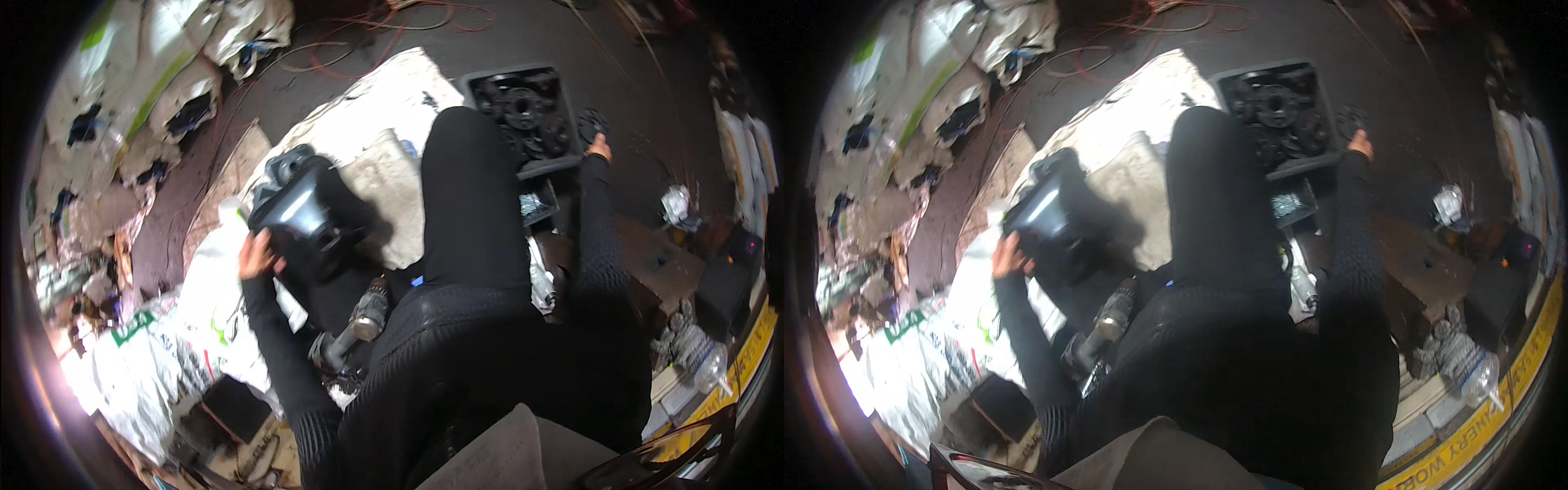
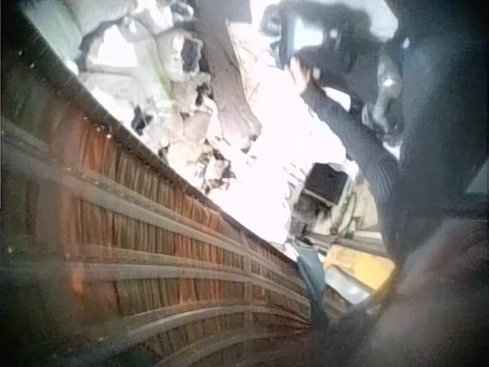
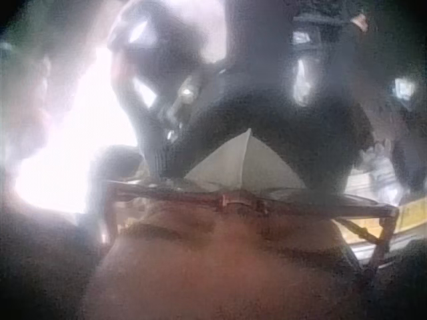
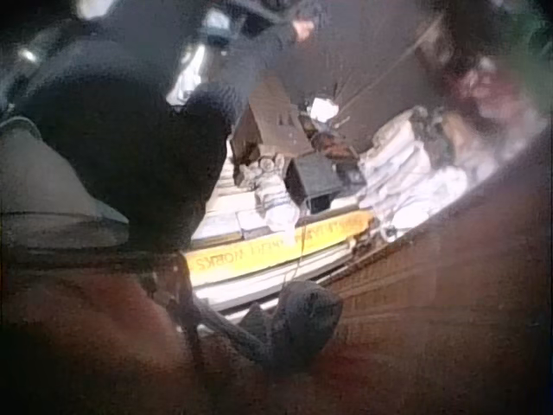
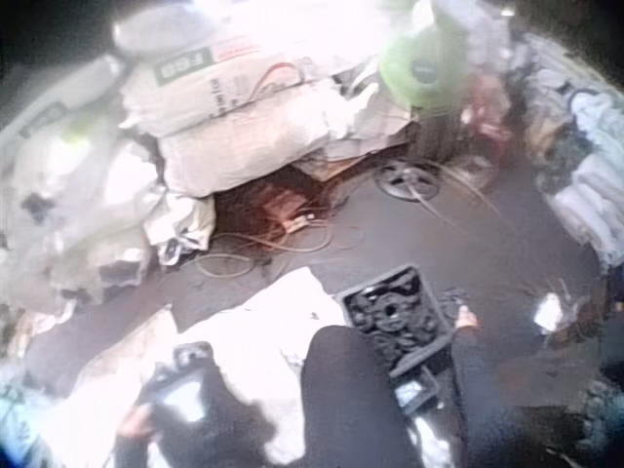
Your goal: The person sits on the floor and uses a cordless drill to fasten screws into several black plastic components. They handle the parts one at a time, positioning them on their lap and securing them with the drill.
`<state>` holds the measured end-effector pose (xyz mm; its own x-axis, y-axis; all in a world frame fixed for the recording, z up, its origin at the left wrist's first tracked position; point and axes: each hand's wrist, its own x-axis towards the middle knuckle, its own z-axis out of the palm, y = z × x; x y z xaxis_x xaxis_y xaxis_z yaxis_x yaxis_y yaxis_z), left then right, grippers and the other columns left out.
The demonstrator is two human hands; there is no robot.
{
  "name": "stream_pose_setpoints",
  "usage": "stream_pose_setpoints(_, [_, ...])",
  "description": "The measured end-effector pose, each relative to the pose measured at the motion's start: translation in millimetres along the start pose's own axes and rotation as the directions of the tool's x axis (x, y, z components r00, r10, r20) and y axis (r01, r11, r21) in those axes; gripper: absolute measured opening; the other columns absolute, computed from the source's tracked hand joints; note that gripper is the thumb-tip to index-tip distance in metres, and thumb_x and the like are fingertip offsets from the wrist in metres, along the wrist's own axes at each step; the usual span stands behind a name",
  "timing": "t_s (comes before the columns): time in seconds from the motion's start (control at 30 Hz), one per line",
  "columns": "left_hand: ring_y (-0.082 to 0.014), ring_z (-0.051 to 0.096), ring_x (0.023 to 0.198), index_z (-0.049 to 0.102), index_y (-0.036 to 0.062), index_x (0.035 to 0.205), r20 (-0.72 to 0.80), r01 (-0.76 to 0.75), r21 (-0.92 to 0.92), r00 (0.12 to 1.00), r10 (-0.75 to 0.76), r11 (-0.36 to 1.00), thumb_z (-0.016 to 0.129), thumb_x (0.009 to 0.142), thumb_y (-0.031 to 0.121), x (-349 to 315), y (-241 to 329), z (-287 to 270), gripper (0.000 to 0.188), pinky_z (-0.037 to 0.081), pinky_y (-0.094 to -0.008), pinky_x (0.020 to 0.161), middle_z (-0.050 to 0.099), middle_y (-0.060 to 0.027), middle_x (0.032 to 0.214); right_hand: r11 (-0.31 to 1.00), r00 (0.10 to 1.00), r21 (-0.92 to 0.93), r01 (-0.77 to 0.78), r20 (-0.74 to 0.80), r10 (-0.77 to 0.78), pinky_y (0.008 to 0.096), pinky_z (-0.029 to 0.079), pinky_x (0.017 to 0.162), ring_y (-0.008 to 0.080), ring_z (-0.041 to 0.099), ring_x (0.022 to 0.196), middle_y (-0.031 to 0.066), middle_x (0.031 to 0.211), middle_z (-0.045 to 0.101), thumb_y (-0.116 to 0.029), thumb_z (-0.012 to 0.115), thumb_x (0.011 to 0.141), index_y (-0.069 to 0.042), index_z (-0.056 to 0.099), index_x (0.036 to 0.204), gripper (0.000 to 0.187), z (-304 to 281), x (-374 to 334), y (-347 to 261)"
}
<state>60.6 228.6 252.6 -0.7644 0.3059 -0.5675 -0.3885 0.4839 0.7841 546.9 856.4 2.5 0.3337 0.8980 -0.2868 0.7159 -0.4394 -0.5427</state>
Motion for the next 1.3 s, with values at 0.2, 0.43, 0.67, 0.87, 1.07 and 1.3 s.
stream_pose_setpoints(0.2, [-0.0243,0.047,0.108,0.043,0.0028,0.126,0.138,0.221,0.016,0.966,-0.221,0.975,0.073,0.071,0.034,37,-18,113,0.070,0.049,-0.0323,0.070,0.048,-0.0136,0.121,0.977,0.957,0.008,0.212,-0.206,-0.206,0.0387,0.045,0.081,0.0330,0.058,0.096,0.0209,0.100,0.061,-0.048,0.051,0.083,0.005,0.056,0.105,0.058,-19,-33,-30])
stream_pose_setpoints(0.43, [-0.0356,0.055,0.100,0.052,0.0018,0.111,0.135,-0.165,0.861,0.986,0.096,0.482,0.066,0.070,0.032,68,-66,131,0.053,0.044,-0.0384,0.087,0.056,-0.0247,0.107,0.621,0.608,0.694,0.363,0.328,-0.723,0.0232,0.046,0.059,0.0062,0.052,0.067,-0.0033,0.081,0.056,-0.030,0.058,0.086,-0.007,0.060,0.094,0.025,-69,-270,-156])
stream_pose_setpoints(0.67, [-0.0306,0.057,0.092,0.054,0.0066,0.114,0.201,-0.547,0.666,0.787,0.584,0.507,0.060,0.079,0.026,-36,-45,87,0.041,0.045,-0.0366,0.080,0.059,-0.0148,0.100,-0.353,-0.463,0.391,0.850,0.233,-0.855,0.0333,0.042,0.055,0.0214,0.057,0.062,0.0030,0.069,0.056,-0.015,0.063,0.072,-0.011,0.060,0.091,0.019,-15,-463,-177])
stream_pose_setpoints(0.87, [-0.0233,0.060,0.090,0.057,0.0056,0.110,0.090,-0.491,0.440,0.857,0.507,0.752,0.060,0.080,0.017,-137,-58,44,0.033,0.045,-0.0300,0.077,0.061,-0.0112,0.096,-0.504,-0.620,0.362,0.784,0.435,-0.653,0.0334,0.042,0.059,0.0224,0.057,0.063,0.0041,0.069,0.055,-0.017,0.064,0.072,-0.009,0.052,0.086,0.020,6,-475,-151])
stream_pose_setpoints(1.07, [-0.0235,0.057,0.096,0.052,0.0060,0.118,0.330,-0.378,0.354,0.906,0.264,0.855,0.058,0.077,0.010,-185,-67,37,0.042,0.044,-0.0308,0.084,0.058,-0.0118,0.103,-0.512,-0.649,0.400,0.760,0.520,-0.556,0.0339,0.044,0.059,0.0239,0.058,0.064,0.0065,0.070,0.054,-0.021,0.065,0.073,-0.007,0.049,0.087,0.024,11,-475,-143])
stream_pose_setpoints(1.3, [-0.0316,0.057,0.086,0.039,0.0128,0.128,0.402,-0.461,0.787,0.888,0.226,0.410,0.065,0.062,0.016,-186,-57,76,0.071,0.049,-0.0396,0.073,0.049,-0.0118,0.118,0.925,0.045,0.327,0.193,0.939,-0.341,0.0304,0.043,0.052,0.0132,0.057,0.066,0.0025,0.073,0.055,-0.025,0.057,0.084,-0.007,0.053,0.109,0.031,9,-490,-131])
